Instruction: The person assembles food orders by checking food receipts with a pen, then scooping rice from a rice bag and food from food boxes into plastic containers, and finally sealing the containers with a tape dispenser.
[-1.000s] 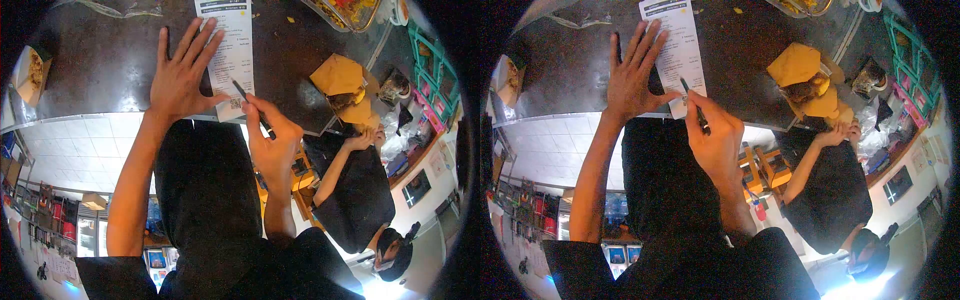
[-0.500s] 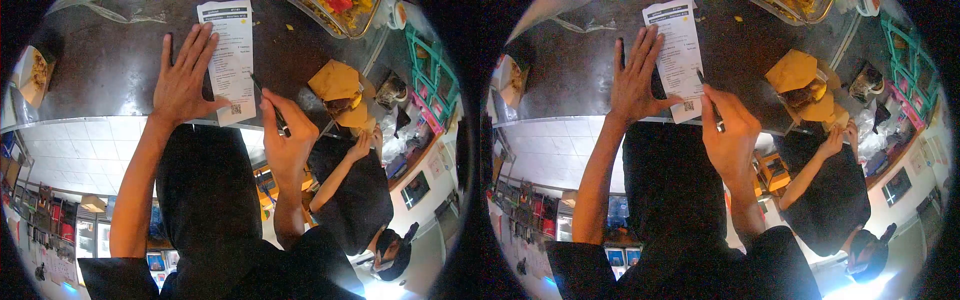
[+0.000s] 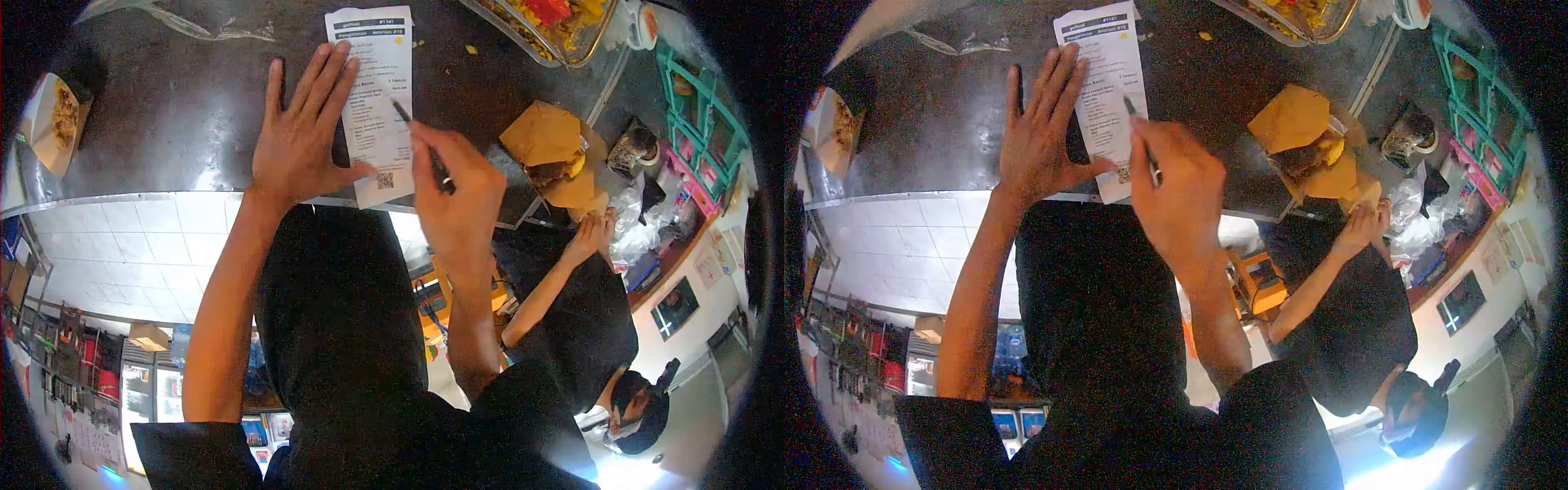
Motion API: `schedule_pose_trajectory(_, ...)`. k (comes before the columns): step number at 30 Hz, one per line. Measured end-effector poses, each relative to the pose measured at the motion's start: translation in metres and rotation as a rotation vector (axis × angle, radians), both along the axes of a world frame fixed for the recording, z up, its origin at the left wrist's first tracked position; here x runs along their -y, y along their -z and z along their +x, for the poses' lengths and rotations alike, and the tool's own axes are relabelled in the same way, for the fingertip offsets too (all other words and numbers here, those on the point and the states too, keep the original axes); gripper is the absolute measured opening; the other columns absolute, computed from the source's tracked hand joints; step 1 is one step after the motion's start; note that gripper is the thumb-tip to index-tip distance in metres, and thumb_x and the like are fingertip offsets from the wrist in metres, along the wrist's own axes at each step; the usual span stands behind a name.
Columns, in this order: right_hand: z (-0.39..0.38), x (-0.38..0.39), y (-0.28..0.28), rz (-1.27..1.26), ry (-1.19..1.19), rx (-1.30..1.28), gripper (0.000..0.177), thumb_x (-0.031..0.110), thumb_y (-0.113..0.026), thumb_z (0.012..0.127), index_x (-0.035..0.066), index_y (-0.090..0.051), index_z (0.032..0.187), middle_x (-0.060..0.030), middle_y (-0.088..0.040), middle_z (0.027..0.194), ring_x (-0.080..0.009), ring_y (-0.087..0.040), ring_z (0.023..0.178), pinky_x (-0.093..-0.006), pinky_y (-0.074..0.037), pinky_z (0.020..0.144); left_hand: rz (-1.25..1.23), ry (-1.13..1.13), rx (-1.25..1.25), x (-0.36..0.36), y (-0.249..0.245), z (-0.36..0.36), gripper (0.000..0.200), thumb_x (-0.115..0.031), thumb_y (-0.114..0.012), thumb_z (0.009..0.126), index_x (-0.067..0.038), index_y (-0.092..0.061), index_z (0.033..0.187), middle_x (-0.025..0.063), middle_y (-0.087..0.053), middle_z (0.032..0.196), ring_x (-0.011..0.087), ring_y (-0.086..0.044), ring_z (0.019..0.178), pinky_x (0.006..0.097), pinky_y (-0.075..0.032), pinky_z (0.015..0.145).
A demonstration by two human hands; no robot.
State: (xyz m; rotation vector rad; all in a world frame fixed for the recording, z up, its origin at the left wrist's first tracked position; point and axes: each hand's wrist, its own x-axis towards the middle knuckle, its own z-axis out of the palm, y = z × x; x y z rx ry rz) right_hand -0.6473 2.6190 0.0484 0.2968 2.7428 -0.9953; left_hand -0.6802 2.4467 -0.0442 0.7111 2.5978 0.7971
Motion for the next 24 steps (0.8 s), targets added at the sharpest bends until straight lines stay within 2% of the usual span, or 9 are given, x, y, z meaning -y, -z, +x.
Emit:
schedule_pose_trajectory(5, 0.012, -0.008, -0.011, 0.049, 0.047, -0.124, 0.013, 0.002, -0.061, 0.084, -0.002, -0.066, 0.096, -0.0141, -0.067, 0.084, -0.0211, -0.066, 0.073, -0.0295, -0.05, 0.067, 0.055, 0.008, -0.007, 0.003, -0.004, -0.001, 0.123, -0.065, -0.074, 0.055, -0.008, -0.019, 0.148, 0.0078, -0.014, 0.156, 0.0231, -0.011, 0.144, 0.0557, 0.001, 0.114)
schedule_pose_trajectory(7, 0.037, -0.023, -0.026, -0.112, 0.315, -0.042, 0.013, 0.003, -0.064, 0.082, 0.001, -0.065, 0.094, -0.0139, -0.068, 0.089, -0.026, -0.067, 0.08, -0.0337, -0.051, 0.071, -0.024, 0.025, -0.027, 0.0, -0.006, -0.001, 0.125, -0.07, -0.071, 0.054, -0.005, -0.019, 0.147, 0.013, -0.018, 0.154, 0.0266, -0.015, 0.144, 0.0551, 0.0, 0.114)
schedule_pose_trajectory(11, 0.084, -0.04, -0.076, -0.201, 0.635, 0.068, 0.008, 0.004, -0.07, 0.078, 0.001, -0.068, 0.086, -0.0105, -0.069, 0.079, -0.0146, -0.064, 0.069, -0.0256, -0.048, 0.064, 0.012, 0.029, -0.125, -0.006, -0.007, 0.002, 0.124, -0.074, -0.067, 0.057, -0.003, -0.02, 0.147, 0.0162, -0.016, 0.154, 0.0282, -0.014, 0.144, 0.055, 0.001, 0.113)
schedule_pose_trajectory(14, 0.124, -0.069, -0.088, -0.124, 0.787, -0.025, 0.016, 0.016, -0.072, 0.081, 0.001, -0.068, 0.078, -0.012, -0.066, 0.072, -0.0156, -0.061, 0.064, -0.0289, -0.046, 0.062, 0.017, 0.035, -0.167, -0.006, -0.009, 0.005, 0.123, -0.073, -0.067, 0.058, -0.005, -0.017, 0.148, 0.013, -0.015, 0.155, 0.0252, -0.01, 0.144, 0.0552, 0.002, 0.113)
schedule_pose_trajectory(16, 0.144, -0.097, -0.087, 0.338, 0.732, 0.053, 0.038, 0.03, -0.064, 0.089, 0.0, -0.057, 0.066, -0.0115, -0.057, 0.061, -0.0209, -0.054, 0.057, -0.0357, -0.043, 0.06, -0.076, 0.051, -0.119, -0.006, -0.018, 0.002, 0.125, -0.073, -0.068, 0.057, -0.005, -0.015, 0.149, 0.0127, -0.012, 0.156, 0.0242, -0.006, 0.145, 0.0546, 0.003, 0.114)
schedule_pose_trajectory(18, 0.127, -0.112, -0.1, 0.248, 0.69, -0.103, 0.032, 0.025, -0.048, 0.097, 0.0, -0.051, 0.077, -0.0081, -0.055, 0.065, -0.0207, -0.053, 0.062, -0.0363, -0.044, 0.061, -0.046, 0.045, -0.132, -0.006, -0.02, 0.002, 0.126, -0.071, -0.07, 0.056, -0.004, -0.016, 0.148, 0.0144, -0.013, 0.155, 0.0255, -0.008, 0.145, 0.0553, 0.002, 0.113)
schedule_pose_trajectory(21, 0.106, -0.133, -0.101, -0.109, 1.002, -0.017, 0.026, 0.023, -0.053, 0.094, 0.002, -0.054, 0.08, -0.0117, -0.061, 0.076, -0.0226, -0.058, 0.068, -0.0367, -0.045, 0.06, -0.072, 0.049, -0.136, -0.006, -0.024, 0.002, 0.126, -0.069, -0.072, 0.055, -0.003, -0.017, 0.147, 0.0145, -0.013, 0.155, 0.0259, -0.009, 0.144, 0.0555, 0.003, 0.113)
schedule_pose_trajectory(22, 0.097, -0.137, -0.099, -0.122, 1.004, -0.01, 0.026, 0.023, -0.053, 0.094, 0.002, -0.054, 0.08, -0.0117, -0.061, 0.076, -0.0226, -0.058, 0.068, -0.0367, -0.045, 0.06, -0.088, 0.058, -0.121, -0.006, -0.024, 0.004, 0.128, -0.068, -0.073, 0.054, -0.003, -0.015, 0.148, 0.0128, -0.012, 0.156, 0.0248, -0.006, 0.145, 0.0551, 0.003, 0.113)
schedule_pose_trajectory(24, 0.074, -0.146, -0.09, 0.268, 0.541, -0.118, 0.02, 0.022, -0.062, 0.088, 0.003, -0.06, 0.084, -0.0157, -0.062, 0.08, -0.0287, -0.06, 0.069, -0.0374, -0.045, 0.059, -0.105, 0.061, -0.106, -0.007, -0.025, 0.004, 0.128, -0.069, -0.073, 0.054, -0.003, -0.015, 0.148, 0.013, -0.012, 0.156, 0.0249, -0.006, 0.145, 0.0551, 0.004, 0.113)
